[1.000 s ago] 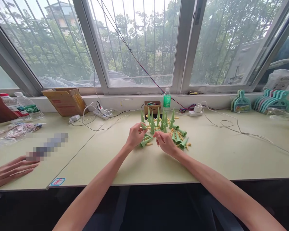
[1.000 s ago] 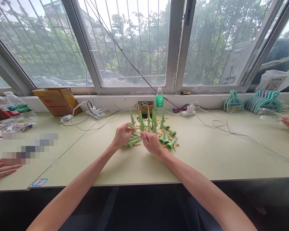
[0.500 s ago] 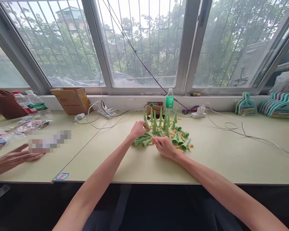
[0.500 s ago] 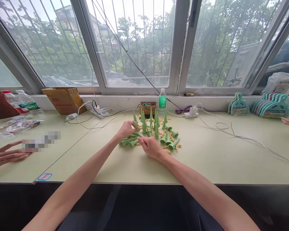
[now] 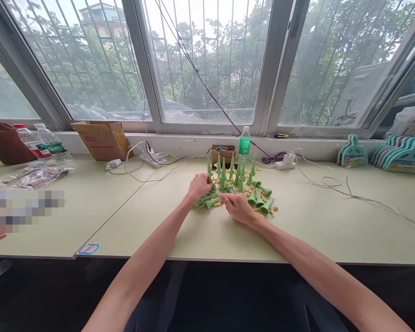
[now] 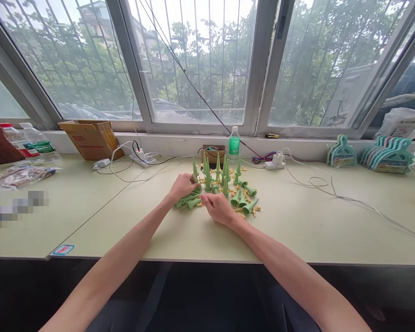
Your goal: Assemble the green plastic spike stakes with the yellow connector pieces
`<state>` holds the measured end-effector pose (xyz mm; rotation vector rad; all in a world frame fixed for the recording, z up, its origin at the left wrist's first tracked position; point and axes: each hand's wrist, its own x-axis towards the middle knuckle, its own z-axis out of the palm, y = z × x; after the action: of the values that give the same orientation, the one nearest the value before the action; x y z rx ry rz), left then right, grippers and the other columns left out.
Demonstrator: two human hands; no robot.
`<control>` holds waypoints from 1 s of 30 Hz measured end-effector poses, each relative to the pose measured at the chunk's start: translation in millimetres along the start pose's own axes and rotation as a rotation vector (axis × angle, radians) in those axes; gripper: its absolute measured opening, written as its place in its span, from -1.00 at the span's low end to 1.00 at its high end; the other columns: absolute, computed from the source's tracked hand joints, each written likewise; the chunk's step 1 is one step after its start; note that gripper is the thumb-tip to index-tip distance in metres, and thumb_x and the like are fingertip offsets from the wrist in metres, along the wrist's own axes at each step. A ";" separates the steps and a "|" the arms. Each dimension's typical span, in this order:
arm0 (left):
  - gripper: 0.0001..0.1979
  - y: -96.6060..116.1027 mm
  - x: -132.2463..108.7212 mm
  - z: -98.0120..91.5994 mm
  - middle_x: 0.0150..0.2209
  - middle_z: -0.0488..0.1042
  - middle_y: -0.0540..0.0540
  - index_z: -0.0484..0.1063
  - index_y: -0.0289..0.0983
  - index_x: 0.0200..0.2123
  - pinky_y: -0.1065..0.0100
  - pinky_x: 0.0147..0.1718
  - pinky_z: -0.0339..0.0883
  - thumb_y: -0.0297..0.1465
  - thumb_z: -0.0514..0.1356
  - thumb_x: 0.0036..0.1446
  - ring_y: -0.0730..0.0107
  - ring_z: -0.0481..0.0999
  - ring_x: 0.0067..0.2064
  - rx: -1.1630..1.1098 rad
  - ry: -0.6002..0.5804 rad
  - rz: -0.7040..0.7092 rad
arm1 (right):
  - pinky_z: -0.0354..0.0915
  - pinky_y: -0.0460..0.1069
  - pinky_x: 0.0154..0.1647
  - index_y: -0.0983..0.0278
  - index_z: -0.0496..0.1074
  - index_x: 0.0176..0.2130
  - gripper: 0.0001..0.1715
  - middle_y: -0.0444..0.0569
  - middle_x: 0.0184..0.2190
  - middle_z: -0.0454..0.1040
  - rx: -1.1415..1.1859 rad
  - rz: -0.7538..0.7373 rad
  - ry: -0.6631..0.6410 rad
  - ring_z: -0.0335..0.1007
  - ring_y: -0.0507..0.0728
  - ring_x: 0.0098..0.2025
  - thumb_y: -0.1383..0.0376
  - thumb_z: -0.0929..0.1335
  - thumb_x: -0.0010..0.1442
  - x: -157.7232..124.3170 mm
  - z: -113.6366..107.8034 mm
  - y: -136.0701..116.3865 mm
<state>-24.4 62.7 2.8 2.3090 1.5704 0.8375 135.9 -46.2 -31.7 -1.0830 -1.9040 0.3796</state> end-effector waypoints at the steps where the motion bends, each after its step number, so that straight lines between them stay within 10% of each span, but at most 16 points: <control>1: -0.91 0.3 0.4 0.8 -0.38 0.54 -0.14 0.52 -0.26 -0.48 0.37 -0.38 0.26 -0.36 0.27 -0.04 0.26 0.48 -0.33 0.041 -0.010 0.008 | 0.13 -0.08 -0.49 0.25 0.39 -0.50 -0.38 -0.15 -0.74 0.24 0.004 -0.002 0.001 0.21 0.04 -0.62 0.00 0.08 0.36 0.1 -0.1 0.2; 18: -0.84 7.0 -1.4 8.5 -0.31 0.58 -0.15 0.53 -0.27 -0.35 0.35 -0.37 0.26 -0.31 0.21 0.14 0.24 0.52 -0.29 0.097 -0.018 0.073 | 0.05 -0.10 -0.52 0.29 0.37 -0.53 -0.43 -0.17 -0.70 0.25 -0.011 -0.053 0.003 0.10 -0.02 -0.64 0.09 0.12 0.37 1.5 0.9 7.4; 30: -0.85 7.5 -10.9 3.5 -0.37 0.56 -0.09 0.46 -0.27 -0.21 0.35 -0.38 0.27 -0.39 0.15 0.16 0.30 0.50 -0.36 -0.009 0.183 0.132 | 0.02 -0.11 -0.54 0.30 0.35 -0.55 -0.40 -0.21 -0.72 0.11 -0.067 -0.034 0.136 -0.02 -0.04 -0.64 0.03 0.13 0.36 6.2 -10.6 6.2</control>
<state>-19.4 50.2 0.1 2.4108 1.4909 1.1141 146.4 -39.3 -26.2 -1.0902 -1.8228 0.2187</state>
